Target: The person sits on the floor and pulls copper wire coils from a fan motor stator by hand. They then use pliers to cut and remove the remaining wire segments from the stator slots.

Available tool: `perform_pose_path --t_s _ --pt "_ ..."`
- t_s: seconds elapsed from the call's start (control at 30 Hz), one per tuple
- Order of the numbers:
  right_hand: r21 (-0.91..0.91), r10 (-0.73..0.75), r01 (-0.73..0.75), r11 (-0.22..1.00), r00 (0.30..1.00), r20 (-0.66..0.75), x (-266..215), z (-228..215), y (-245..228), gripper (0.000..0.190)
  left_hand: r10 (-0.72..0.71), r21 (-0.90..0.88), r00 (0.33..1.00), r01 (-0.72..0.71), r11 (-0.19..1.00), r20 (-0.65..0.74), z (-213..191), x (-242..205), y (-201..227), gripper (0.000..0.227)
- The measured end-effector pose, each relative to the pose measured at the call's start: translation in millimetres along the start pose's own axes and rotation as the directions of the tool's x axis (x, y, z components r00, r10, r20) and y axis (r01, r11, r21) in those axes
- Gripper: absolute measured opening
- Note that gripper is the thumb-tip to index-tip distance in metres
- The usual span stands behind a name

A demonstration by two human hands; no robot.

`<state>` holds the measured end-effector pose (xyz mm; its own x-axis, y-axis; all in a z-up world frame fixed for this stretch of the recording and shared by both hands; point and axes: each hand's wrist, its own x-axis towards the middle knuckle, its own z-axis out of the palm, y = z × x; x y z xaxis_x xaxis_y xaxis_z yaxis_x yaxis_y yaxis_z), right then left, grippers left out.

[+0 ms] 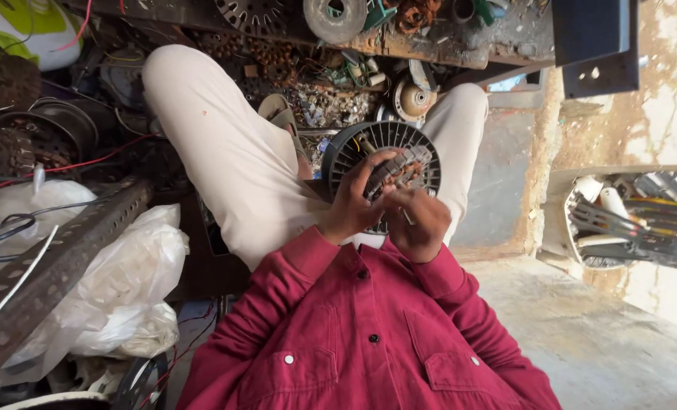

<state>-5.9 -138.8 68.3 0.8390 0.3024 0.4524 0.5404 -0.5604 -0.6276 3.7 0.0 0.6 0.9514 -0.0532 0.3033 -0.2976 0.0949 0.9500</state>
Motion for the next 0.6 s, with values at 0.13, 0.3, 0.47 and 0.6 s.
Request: perform_pose_path --t_s 0.13,0.3,0.47,0.6 --pt "0.205 0.246 -0.273 0.94 0.958 0.146 22.2 -18.5 -24.2 0.021 0.033 0.017 0.999 -0.032 0.999 -0.012 -0.3 1.8 0.6 0.046" --pt "0.069 0.188 -0.225 0.972 0.918 0.35 59.8 -31.8 -27.7 0.014 0.047 0.089 0.999 -0.047 0.995 -0.003 -4.0 0.3 2.8 0.052" --pt "0.083 0.134 -0.167 0.982 0.941 0.312 36.3 -33.0 -14.3 0.016 0.011 0.02 1.0 -0.01 1.0 -0.006 -3.9 4.1 1.4 0.056" --pt "0.045 -0.111 0.109 0.993 0.993 0.042 0.7 -7.6 11.7 0.022 -0.032 0.013 0.999 0.032 0.999 0.005 -3.8 1.6 -1.1 0.057"
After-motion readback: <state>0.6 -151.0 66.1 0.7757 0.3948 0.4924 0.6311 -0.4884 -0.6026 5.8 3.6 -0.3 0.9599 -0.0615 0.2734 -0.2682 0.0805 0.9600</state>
